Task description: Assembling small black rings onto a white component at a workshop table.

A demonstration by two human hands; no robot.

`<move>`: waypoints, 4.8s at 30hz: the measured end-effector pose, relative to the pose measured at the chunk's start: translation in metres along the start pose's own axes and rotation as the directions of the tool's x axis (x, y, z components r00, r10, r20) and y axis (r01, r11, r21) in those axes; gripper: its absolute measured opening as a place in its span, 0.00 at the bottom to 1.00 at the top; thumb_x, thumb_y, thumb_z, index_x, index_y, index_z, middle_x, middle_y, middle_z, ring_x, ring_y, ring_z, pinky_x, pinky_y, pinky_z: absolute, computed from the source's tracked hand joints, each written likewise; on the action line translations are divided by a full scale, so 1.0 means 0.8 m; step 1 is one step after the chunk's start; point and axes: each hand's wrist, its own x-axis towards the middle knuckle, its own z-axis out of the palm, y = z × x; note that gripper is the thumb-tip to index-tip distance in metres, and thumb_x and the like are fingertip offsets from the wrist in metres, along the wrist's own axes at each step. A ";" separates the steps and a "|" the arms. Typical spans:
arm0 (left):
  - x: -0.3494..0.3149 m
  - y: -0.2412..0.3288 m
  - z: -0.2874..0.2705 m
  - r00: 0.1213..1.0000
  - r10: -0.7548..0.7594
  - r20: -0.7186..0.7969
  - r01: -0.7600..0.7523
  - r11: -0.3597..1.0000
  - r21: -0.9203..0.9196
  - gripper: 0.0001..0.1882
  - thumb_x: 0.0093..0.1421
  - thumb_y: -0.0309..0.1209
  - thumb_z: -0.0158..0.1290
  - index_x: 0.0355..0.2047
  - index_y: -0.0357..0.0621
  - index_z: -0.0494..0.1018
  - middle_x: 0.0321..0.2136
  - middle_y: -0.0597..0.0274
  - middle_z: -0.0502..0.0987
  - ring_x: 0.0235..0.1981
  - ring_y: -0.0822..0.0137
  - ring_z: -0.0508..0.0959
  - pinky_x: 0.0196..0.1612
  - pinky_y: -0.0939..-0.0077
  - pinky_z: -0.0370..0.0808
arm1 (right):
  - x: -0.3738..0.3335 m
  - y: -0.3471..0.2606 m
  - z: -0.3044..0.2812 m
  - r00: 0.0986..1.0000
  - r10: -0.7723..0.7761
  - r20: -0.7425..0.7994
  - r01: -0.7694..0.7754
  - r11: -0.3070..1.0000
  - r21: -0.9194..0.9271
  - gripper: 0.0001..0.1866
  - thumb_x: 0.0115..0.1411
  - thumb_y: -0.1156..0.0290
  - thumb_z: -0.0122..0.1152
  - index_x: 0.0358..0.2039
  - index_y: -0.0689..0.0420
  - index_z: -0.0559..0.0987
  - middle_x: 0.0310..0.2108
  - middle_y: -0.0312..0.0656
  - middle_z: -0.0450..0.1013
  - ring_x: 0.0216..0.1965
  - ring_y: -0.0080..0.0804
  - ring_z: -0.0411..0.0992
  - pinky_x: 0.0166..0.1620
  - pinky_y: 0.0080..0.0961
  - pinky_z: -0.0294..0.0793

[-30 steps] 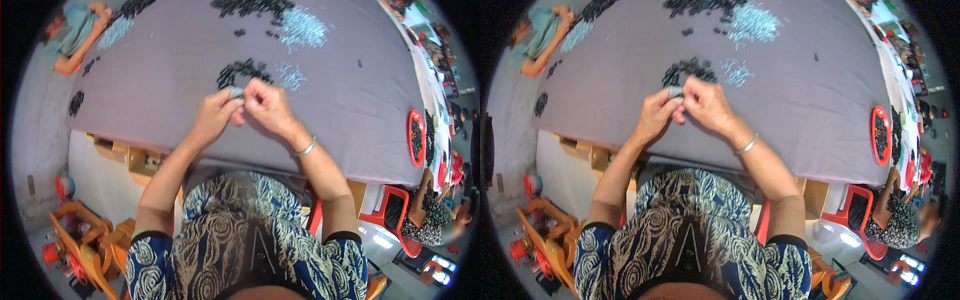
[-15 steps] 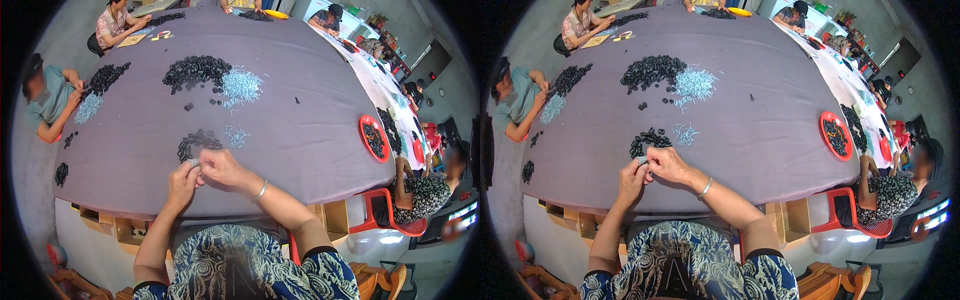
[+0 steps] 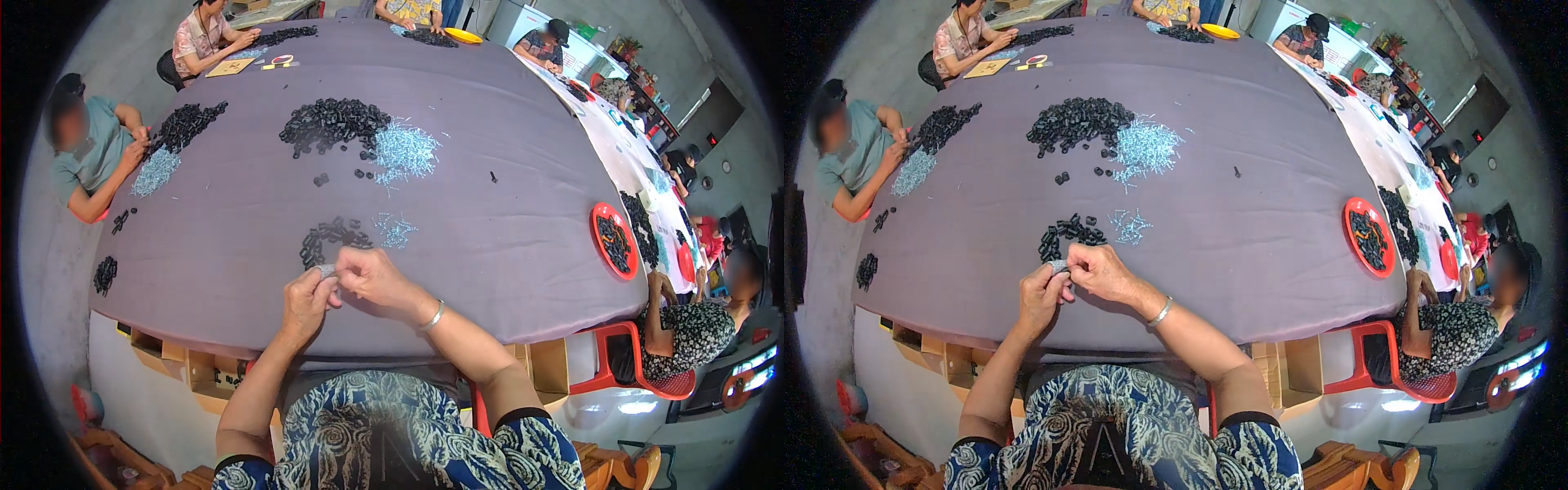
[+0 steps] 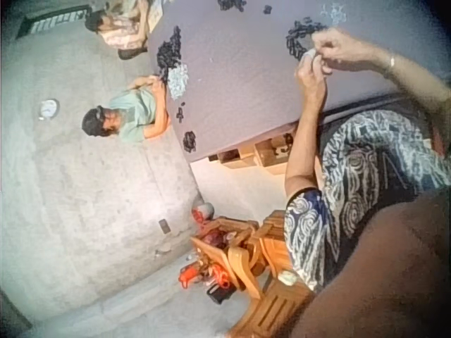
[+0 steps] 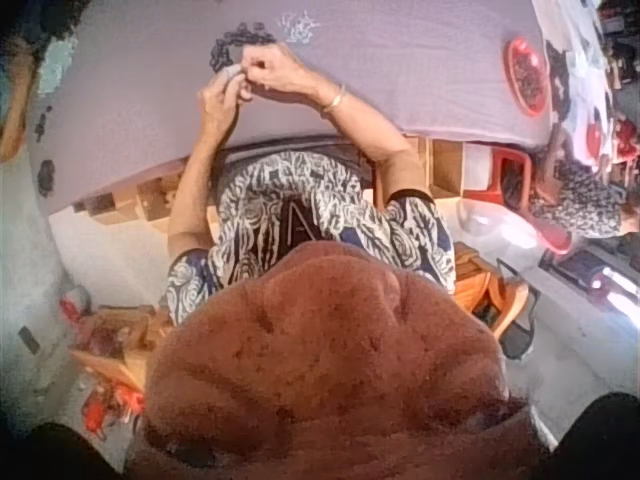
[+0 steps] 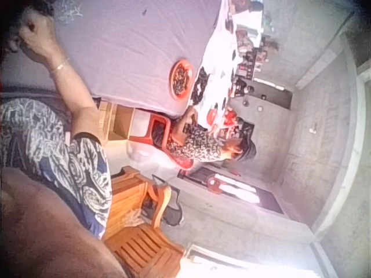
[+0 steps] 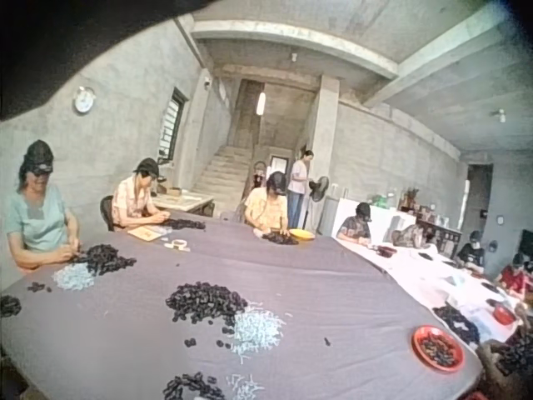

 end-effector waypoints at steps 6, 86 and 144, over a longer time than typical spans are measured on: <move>-0.002 0.003 -0.003 0.999 -0.014 0.052 0.015 1.000 -0.023 0.06 0.60 0.24 0.49 0.33 0.34 0.74 0.21 0.61 0.75 0.20 0.74 0.77 0.21 0.82 0.72 | 0.000 0.007 0.002 0.995 0.078 0.065 -0.090 0.975 0.201 0.06 0.57 0.77 0.51 0.23 0.59 0.67 0.16 0.32 0.69 0.17 0.15 0.66 0.17 0.16 0.67; -0.006 -0.010 0.000 0.994 -0.089 0.068 0.103 0.965 -0.242 0.09 0.62 0.28 0.45 0.31 0.35 0.72 0.20 0.60 0.73 0.18 0.69 0.79 0.20 0.76 0.77 | 0.000 0.017 0.005 0.987 0.140 0.084 -0.159 0.943 0.293 0.04 0.58 0.84 0.51 0.28 0.60 0.69 0.24 0.34 0.71 0.19 0.13 0.66 0.18 0.11 0.68; -0.013 0.010 0.009 0.978 0.201 0.062 -0.175 0.940 -0.293 0.10 0.58 0.25 0.52 0.40 0.36 0.75 0.45 0.60 0.65 0.47 0.69 0.67 0.51 0.76 0.65 | -0.011 0.002 -0.003 0.848 0.171 0.502 -0.505 0.545 0.669 0.16 0.58 0.60 0.55 0.20 0.58 0.70 0.16 0.32 0.59 0.15 0.17 0.53 0.17 0.16 0.50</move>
